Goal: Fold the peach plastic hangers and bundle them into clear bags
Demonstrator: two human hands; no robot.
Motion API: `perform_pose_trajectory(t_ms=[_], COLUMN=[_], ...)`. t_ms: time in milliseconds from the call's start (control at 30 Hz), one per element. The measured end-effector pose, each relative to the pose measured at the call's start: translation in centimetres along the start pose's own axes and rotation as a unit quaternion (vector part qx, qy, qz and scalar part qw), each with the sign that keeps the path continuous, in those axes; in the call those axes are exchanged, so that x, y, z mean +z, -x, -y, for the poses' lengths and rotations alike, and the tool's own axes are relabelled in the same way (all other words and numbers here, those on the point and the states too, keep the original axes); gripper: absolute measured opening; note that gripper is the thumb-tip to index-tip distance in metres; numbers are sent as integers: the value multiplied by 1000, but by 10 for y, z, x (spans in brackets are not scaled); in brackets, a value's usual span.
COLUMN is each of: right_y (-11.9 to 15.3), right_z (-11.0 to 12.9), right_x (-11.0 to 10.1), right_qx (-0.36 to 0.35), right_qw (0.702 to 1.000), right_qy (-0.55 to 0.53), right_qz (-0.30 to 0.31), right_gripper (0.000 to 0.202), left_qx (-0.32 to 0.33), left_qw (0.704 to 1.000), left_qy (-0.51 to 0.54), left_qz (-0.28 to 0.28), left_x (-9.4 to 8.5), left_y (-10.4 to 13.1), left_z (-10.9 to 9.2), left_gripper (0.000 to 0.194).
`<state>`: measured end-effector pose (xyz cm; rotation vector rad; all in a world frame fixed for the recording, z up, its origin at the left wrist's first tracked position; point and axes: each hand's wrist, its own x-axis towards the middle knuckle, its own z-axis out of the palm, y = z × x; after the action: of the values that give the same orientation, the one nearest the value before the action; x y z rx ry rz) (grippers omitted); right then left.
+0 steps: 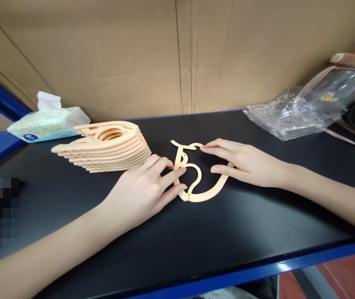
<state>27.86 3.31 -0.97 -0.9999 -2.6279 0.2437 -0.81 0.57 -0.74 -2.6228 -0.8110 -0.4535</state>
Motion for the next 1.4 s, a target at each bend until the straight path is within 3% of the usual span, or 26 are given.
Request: perform_pose_trajectory(t_ms=[200, 600, 867, 1400], right_y=[2, 3, 5, 6], right_z=[2, -3, -8, -7], right_x=[-4, -4, -8, -11], right_qx=[4, -7, -14, -37], right_qw=[1000, 994, 999, 995], right_qy=[23, 105, 47, 92], right_qz=[12, -33, -22, -26], right_gripper=[53, 42, 36, 26], left_qx=[-11, -30, -40, -34], left_qw=[1000, 998, 994, 993], left_qy=[8, 56, 92, 104], left_qz=[10, 29, 39, 35], left_x=[2, 0, -2, 1], left_y=[0, -2, -2, -1], left_z=[1, 4, 5, 6], left_gripper=[41, 41, 36, 33])
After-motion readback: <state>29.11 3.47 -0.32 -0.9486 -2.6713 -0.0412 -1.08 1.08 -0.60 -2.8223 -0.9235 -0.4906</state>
